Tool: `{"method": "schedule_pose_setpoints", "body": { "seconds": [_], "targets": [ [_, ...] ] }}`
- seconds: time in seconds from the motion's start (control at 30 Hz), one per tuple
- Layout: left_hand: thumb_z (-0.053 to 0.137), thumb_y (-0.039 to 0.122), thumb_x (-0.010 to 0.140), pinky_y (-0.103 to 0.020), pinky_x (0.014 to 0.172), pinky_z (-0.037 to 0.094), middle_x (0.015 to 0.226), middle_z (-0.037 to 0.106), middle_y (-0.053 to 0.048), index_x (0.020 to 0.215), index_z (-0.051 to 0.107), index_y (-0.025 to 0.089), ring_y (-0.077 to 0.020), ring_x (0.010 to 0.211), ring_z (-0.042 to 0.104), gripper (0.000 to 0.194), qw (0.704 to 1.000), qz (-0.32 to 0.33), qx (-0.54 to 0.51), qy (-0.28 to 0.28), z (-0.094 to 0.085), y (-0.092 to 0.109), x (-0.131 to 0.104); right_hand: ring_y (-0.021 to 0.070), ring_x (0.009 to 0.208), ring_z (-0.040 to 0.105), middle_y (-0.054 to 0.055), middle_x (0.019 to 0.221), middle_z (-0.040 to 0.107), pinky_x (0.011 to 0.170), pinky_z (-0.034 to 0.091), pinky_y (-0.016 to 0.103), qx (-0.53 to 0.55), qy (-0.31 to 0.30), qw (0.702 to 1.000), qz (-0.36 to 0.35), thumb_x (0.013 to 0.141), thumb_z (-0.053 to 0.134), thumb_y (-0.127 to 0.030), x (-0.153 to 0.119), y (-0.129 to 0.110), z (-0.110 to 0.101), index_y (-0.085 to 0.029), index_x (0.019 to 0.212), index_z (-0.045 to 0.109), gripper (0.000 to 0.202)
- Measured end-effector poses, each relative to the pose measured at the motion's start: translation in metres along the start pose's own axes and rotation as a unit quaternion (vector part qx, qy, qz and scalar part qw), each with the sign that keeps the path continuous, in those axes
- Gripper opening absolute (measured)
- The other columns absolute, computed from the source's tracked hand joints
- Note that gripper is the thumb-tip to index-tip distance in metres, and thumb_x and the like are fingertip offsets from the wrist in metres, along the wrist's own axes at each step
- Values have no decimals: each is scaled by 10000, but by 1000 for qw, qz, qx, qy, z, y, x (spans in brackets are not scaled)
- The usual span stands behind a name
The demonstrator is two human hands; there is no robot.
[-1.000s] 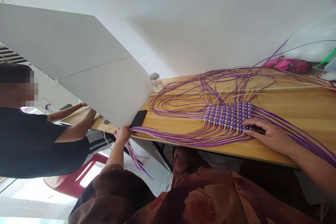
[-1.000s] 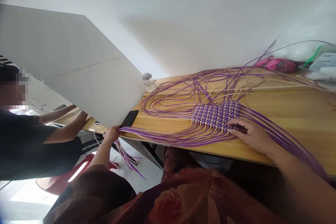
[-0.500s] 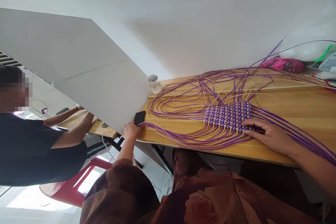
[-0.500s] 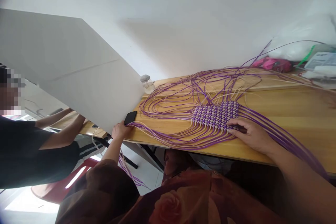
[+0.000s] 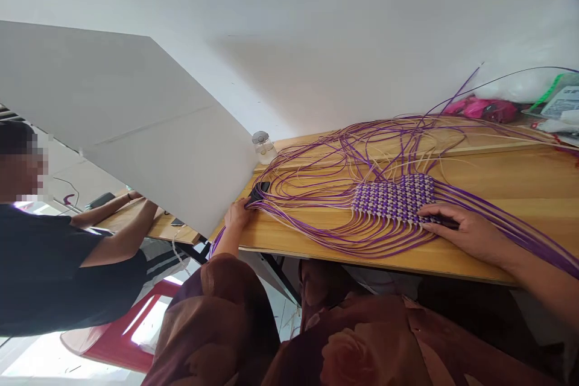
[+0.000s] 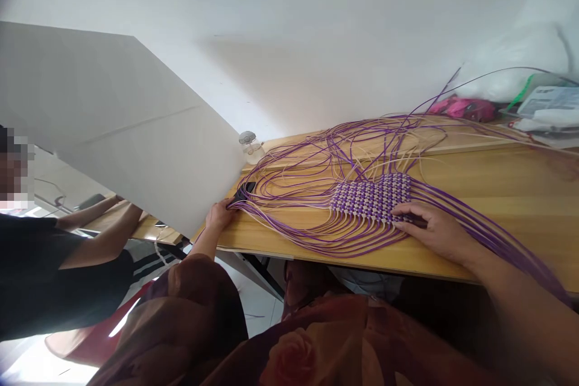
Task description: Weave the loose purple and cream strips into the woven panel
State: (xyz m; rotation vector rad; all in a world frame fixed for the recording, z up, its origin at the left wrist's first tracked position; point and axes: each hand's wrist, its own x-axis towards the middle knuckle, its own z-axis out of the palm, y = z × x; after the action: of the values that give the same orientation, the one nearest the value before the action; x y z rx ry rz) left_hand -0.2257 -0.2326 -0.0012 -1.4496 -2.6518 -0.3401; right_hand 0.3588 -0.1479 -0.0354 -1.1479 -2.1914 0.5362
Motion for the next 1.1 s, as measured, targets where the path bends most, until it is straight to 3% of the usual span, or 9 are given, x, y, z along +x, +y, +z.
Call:
{"method": "schedule_pose_setpoints", "body": {
  "seconds": [0.07,0.13,0.3,0.37,0.47,0.57,0.7,0.87,1.1],
  "targets": [
    [484,398,893,-329,922,442,1419,539,-16,1311,576,366,-248,1236,519,430,1000,-3,5,22,-4,-11,-8,267,1119,601,69,1155,670,1024,446,387,0,0,1000,3,807,607,-499,0,-2,0,-228,1083,666,391],
    [416,353,926,-334,940,432,1372,577,-37,1257,625,329,-245,1244,500,393,999,-20,17,41,-10,-26,-16,271,1116,601,68,1147,673,1027,443,394,-1,3,1000,5,801,606,-507,0,-4,-1,-231,1077,668,395],
    [374,513,916,-465,975,401,1180,648,-166,1020,740,208,-360,1250,447,488,993,-80,66,58,-28,-73,-30,281,1103,604,72,1143,674,1028,440,422,8,-1,1000,18,782,603,-531,1,-7,-2,-243,1074,666,415],
    [428,528,887,-494,927,424,1177,622,-204,1004,744,186,-391,1196,489,480,989,-114,79,50,-33,-90,-34,279,1098,605,72,1139,674,1016,447,416,9,-2,1000,16,780,605,-527,1,-5,-3,-247,1064,667,404],
    [496,409,884,-458,884,451,1143,623,-200,1012,733,175,-352,1096,576,357,985,-150,83,24,-34,-105,-35,277,1088,611,70,1121,681,1001,457,406,4,-4,1000,10,783,605,-518,1,-4,-3,-253,1046,669,379],
    [523,348,908,-424,914,462,1142,633,-148,1058,686,157,-281,1096,589,293,983,-162,81,2,-31,-107,-29,280,1086,614,58,1111,687,989,467,405,-3,-5,1000,12,779,608,-523,2,-4,-3,-267,1036,672,368],
    [574,371,907,-448,901,506,1199,606,-96,1176,590,152,-228,1057,601,347,982,-172,72,-35,-29,-99,-17,275,1080,616,55,1114,685,989,470,398,-5,-7,1000,14,776,609,-523,2,-5,-3,-266,1041,670,374],
    [577,372,906,-434,870,526,1183,611,-97,1183,587,156,-223,1030,612,351,984,-151,56,-75,-30,-95,-16,274,1103,604,55,1137,680,1001,462,400,-13,-4,1000,18,780,601,-532,2,-3,-3,-265,1054,668,388],
    [569,386,878,-391,895,477,1083,703,-139,1043,715,172,-293,1081,626,307,985,-149,58,-58,-29,-109,-34,271,1077,619,35,1114,690,1003,470,421,-10,3,1000,16,742,613,-572,2,-4,-3,-267,1044,676,433]
  ]
}}
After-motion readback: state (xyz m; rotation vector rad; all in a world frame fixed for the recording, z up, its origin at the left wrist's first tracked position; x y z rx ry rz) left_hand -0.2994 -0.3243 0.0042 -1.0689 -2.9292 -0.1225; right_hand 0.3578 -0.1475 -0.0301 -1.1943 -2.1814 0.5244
